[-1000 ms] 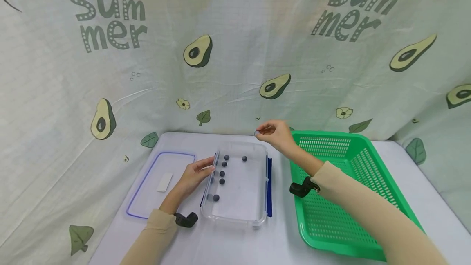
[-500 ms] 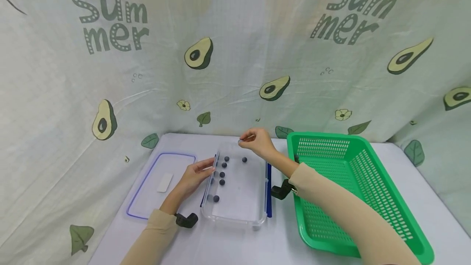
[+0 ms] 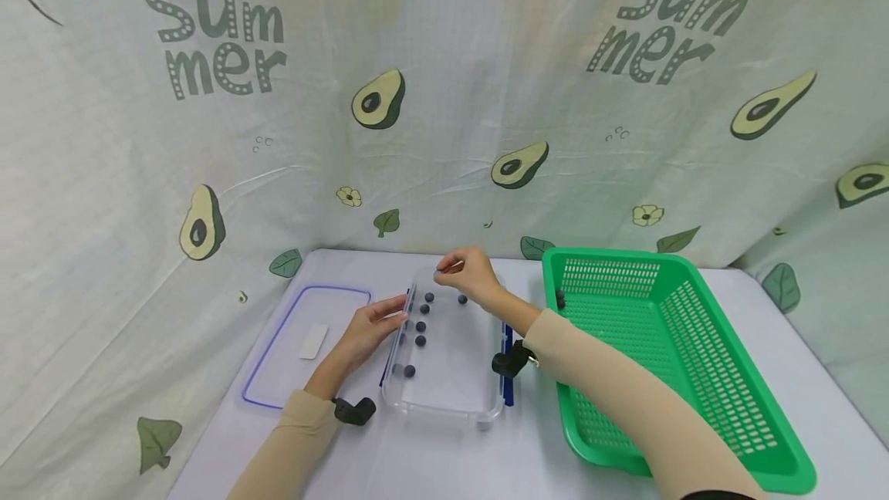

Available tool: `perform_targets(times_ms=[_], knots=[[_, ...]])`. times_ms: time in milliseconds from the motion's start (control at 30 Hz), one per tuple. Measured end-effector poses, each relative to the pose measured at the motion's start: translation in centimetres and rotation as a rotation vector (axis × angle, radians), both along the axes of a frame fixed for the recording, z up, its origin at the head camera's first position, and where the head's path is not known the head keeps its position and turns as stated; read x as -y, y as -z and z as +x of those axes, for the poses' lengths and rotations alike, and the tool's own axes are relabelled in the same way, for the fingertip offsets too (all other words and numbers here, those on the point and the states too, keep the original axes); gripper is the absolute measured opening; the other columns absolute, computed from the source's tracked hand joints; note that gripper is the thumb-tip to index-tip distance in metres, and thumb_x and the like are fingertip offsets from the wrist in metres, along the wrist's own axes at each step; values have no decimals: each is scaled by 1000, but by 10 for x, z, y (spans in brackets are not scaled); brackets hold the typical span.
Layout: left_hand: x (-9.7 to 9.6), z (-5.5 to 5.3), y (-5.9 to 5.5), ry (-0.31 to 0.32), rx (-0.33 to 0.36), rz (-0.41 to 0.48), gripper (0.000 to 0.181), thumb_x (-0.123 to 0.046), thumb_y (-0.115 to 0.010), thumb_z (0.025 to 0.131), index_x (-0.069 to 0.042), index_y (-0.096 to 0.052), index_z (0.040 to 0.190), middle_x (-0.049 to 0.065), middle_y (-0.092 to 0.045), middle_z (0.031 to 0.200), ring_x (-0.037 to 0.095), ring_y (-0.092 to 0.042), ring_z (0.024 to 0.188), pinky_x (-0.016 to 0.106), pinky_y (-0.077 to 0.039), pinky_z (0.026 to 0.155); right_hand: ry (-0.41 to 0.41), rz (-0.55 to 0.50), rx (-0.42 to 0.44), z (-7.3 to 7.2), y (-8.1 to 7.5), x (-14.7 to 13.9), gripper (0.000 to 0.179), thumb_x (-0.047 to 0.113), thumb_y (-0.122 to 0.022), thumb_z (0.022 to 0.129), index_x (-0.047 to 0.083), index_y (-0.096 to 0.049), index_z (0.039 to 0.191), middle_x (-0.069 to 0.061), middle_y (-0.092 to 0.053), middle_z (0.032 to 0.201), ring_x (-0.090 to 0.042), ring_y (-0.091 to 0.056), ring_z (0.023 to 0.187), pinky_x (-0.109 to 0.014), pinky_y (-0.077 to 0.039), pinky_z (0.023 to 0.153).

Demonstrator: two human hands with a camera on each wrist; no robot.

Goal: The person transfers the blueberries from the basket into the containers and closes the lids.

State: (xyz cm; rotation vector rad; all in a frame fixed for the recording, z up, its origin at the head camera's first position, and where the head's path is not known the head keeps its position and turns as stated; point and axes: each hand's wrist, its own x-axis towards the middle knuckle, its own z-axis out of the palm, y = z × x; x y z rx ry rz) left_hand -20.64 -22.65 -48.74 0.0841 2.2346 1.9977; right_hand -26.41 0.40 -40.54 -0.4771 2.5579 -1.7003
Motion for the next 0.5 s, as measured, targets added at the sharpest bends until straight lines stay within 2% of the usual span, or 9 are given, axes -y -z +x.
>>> perform_targets(times_ms=[233,500], knots=[[-1,0,2,-4,-7,16,51,-11,-70,95,1,-53,141,21,-50,145,27,-53,128,21,-48,97,22,27,22,0,9,9,11,2,-81,81,3,-72,87,-5,-68,88,-19,-64,81,-28,-56,69],[-1,0,1,-7,-11,-2,51,-13,-69,96,0,-52,142,20,-50,145,28,-49,132,24,-46,100,2,39,133,-3,21,15,11,-1,-80,79,-2,-74,89,-6,-71,82,-17,-66,74,-28,-54,66]])
